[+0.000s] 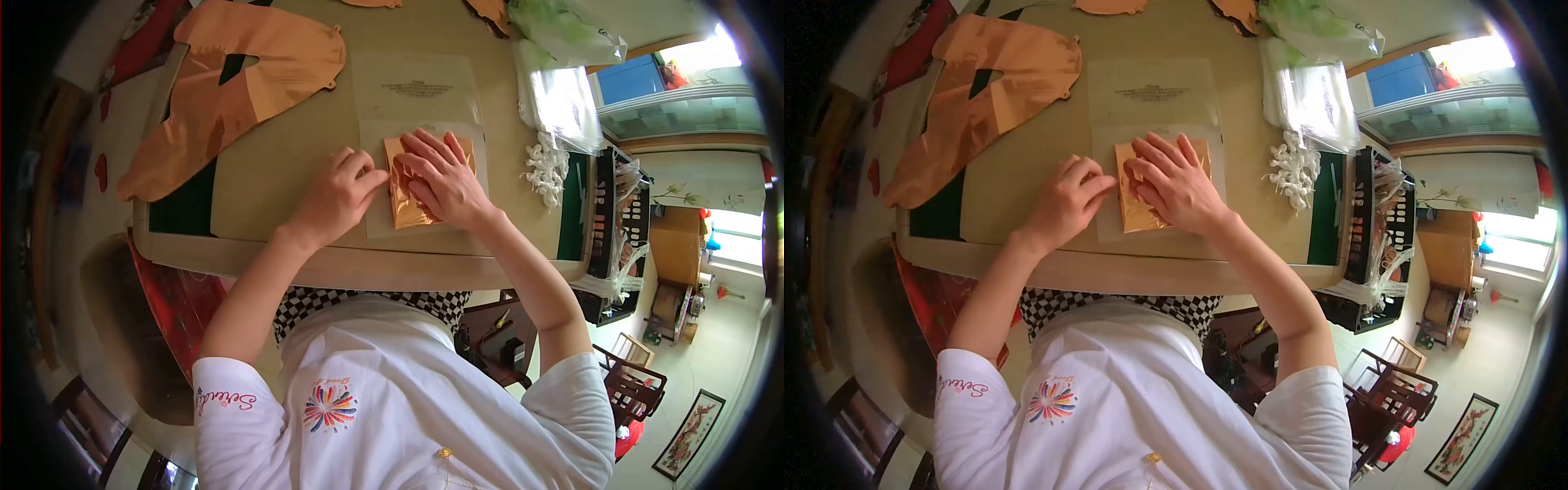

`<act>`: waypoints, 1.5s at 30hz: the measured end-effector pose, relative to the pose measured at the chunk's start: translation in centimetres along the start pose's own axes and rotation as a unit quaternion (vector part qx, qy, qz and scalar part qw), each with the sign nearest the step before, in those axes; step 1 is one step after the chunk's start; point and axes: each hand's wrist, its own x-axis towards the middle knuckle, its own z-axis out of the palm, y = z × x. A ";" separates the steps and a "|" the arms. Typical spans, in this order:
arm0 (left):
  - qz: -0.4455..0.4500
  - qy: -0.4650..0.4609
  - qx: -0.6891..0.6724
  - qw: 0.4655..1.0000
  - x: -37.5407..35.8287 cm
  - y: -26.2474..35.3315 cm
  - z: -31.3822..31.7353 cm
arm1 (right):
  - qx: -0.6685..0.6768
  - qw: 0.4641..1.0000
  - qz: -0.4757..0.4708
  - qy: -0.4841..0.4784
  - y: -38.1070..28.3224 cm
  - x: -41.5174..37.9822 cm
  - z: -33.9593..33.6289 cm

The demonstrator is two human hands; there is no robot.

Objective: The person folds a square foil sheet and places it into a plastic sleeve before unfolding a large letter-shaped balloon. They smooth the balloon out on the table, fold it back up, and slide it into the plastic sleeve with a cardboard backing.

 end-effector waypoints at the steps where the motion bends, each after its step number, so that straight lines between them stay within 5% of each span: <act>1: 0.005 0.001 0.009 1.000 0.0 -0.1 -0.2 | 0.001 1.000 -0.001 0.002 -0.1 0.0 0.0; 5: 0.082 0.004 0.040 0.996 -0.3 -0.3 -0.4 | -0.015 1.000 -0.007 0.001 0.5 0.0 -0.4; 17: 0.074 0.054 0.014 0.996 1.1 -0.5 0.1 | -0.004 1.000 -0.001 -0.006 0.1 0.0 -0.1; 45: 0.277 -0.044 0.218 0.935 4.3 -1.5 -0.7 | -0.016 1.000 0.008 -0.018 0.2 -0.1 0.2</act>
